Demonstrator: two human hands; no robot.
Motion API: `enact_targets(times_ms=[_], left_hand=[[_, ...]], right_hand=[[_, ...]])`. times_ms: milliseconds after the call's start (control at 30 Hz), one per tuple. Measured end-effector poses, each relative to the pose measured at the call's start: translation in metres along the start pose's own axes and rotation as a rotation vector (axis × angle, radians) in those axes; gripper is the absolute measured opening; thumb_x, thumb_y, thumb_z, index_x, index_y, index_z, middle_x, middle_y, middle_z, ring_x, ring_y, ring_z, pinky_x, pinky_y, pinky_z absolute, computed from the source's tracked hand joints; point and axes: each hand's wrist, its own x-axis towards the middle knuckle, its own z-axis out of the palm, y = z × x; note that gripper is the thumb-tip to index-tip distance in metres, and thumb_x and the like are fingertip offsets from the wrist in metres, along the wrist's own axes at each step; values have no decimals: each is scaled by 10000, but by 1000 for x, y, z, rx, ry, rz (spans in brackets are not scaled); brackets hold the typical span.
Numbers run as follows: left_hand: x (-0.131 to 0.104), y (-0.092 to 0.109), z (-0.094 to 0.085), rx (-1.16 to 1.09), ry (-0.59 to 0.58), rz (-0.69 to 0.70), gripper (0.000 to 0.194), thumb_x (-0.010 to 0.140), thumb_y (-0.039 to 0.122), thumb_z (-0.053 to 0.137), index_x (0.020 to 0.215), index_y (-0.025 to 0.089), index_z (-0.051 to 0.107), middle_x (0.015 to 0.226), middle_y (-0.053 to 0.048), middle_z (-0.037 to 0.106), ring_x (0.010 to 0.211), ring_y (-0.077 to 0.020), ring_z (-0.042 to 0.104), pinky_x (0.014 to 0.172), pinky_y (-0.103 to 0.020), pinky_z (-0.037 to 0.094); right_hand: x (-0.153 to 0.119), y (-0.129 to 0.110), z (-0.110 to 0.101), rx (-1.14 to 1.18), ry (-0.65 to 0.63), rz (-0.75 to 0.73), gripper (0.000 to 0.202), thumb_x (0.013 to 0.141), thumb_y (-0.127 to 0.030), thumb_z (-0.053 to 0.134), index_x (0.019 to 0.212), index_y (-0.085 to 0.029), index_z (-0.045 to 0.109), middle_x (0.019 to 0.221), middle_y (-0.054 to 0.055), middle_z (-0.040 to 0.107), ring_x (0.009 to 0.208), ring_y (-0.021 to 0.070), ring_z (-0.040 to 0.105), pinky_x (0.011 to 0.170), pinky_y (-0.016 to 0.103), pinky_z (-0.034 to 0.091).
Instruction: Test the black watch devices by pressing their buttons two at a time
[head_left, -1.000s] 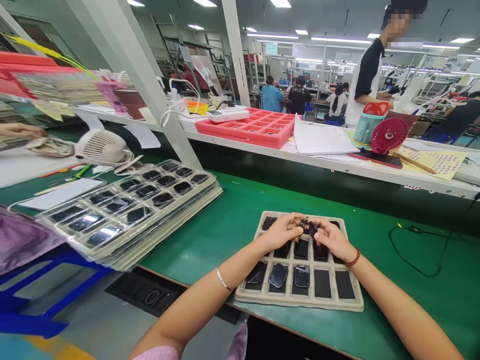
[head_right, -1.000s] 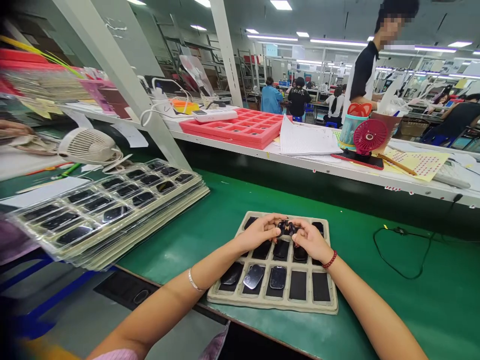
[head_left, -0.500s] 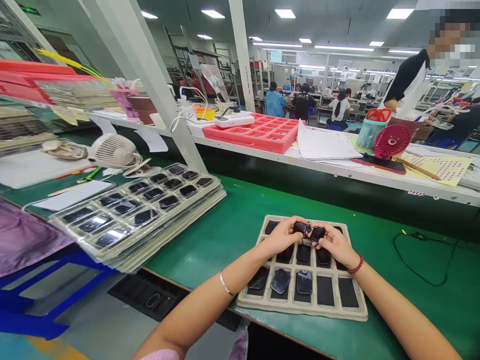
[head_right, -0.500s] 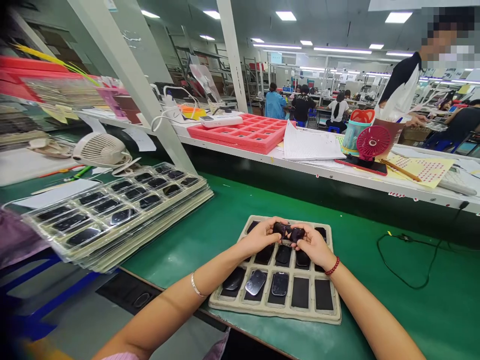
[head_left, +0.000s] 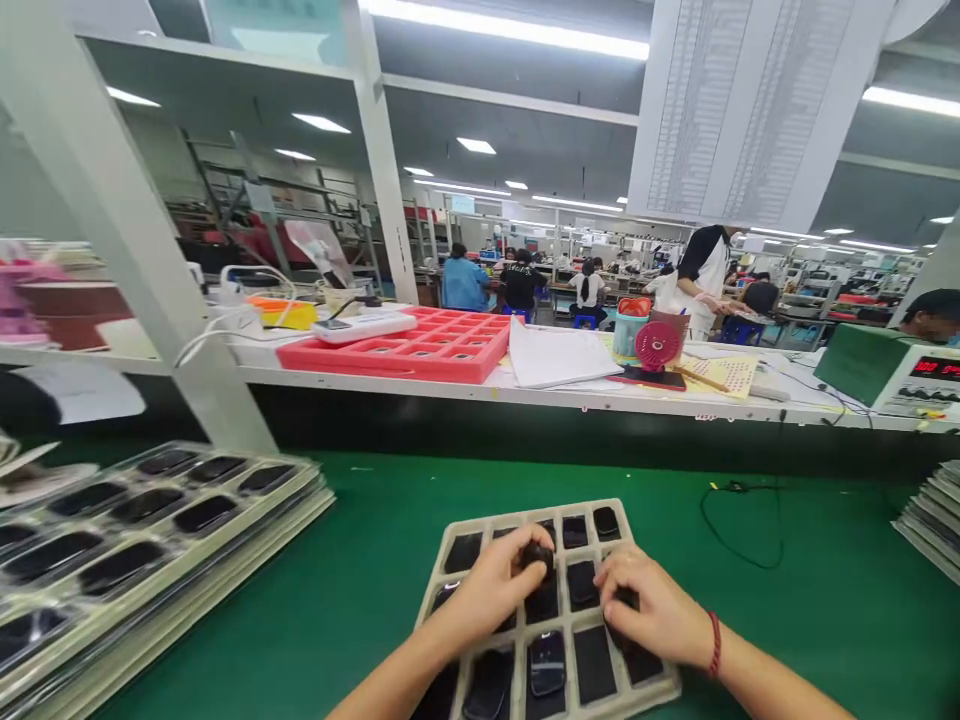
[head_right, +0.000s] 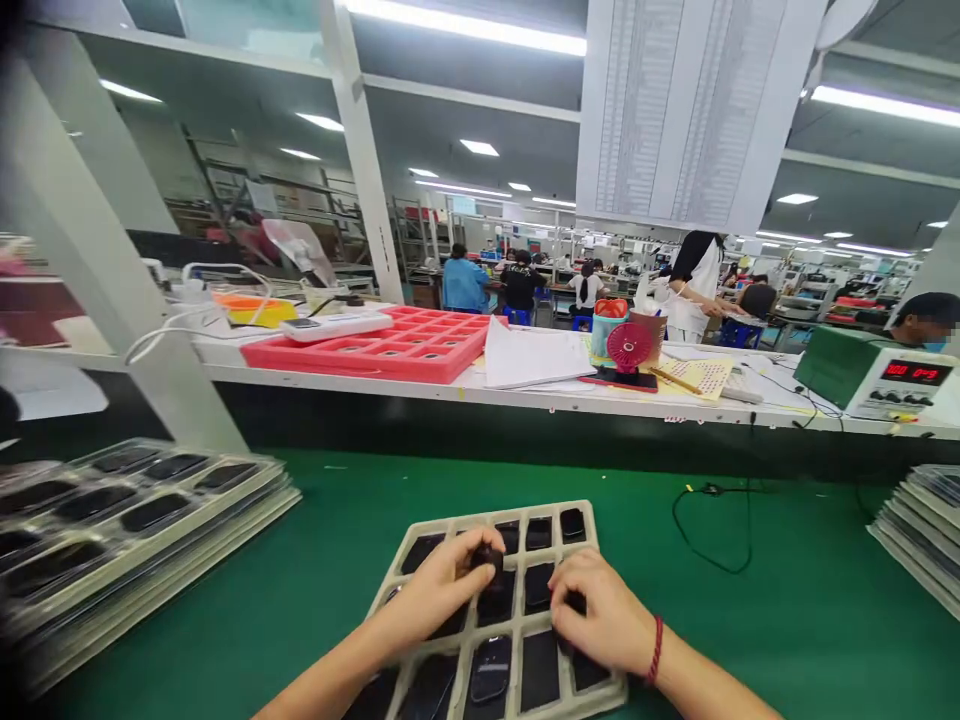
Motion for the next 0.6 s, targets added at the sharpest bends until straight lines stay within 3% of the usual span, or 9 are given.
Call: enact_targets(times_ms=[133, 233, 333, 433, 500, 600], left_hand=[[-17, 25, 26, 178, -233, -11, 242, 701, 120, 458, 892, 180, 595, 767, 3, 592, 705, -144, 524, 650, -235, 402], [-22, 26, 43, 310, -313, 43, 264, 707, 128, 482, 913, 210, 626, 907, -18, 638, 874, -190, 557, 796, -276, 414], [-20, 12, 51, 389, -355, 115, 344, 656, 81, 490, 940, 217, 630, 971, -37, 644, 913, -206, 571, 845, -299, 414], [-15, -5, 51, 364, -369, 206, 396, 611, 83, 527, 966, 226, 628, 945, -37, 643, 872, -207, 584, 798, -286, 436], [-12, -13, 48, 279, -364, 235, 389, 603, 94, 542, 958, 224, 632, 931, -30, 643, 838, -193, 590, 757, -262, 448], [-9, -16, 42, 168, -316, 154, 371, 621, 96, 518, 956, 211, 626, 920, -27, 638, 792, -168, 595, 622, -205, 440]], right_hand=[[-31, 1, -5, -143, -8, 7, 255, 656, -41, 559, 848, -201, 613, 1143, 66, 564, 1159, 241, 443, 967, 385, 386], [-20, 10, -34, -189, 124, -53, 302, 735, -102, 543, 1010, -217, 589, 1208, 85, 529, 1185, 242, 431, 1007, 424, 360], [24, 18, -91, -133, 439, -80, 333, 816, -218, 521, 1149, -222, 525, 1226, 102, 522, 1166, 240, 469, 1013, 445, 362], [89, 22, -155, 81, 712, -1, 534, 734, -274, 615, 1229, -186, 439, 1293, 133, 483, 1205, 246, 453, 1038, 430, 350], [132, 22, -187, 111, 772, 17, 677, 705, -288, 637, 1304, -165, 346, 1321, 160, 454, 1225, 246, 439, 1045, 424, 344], [182, 22, -213, 140, 814, 49, 705, 711, -311, 633, 1322, -160, 314, 1196, 154, 560, 1098, 244, 548, 935, 418, 459]])
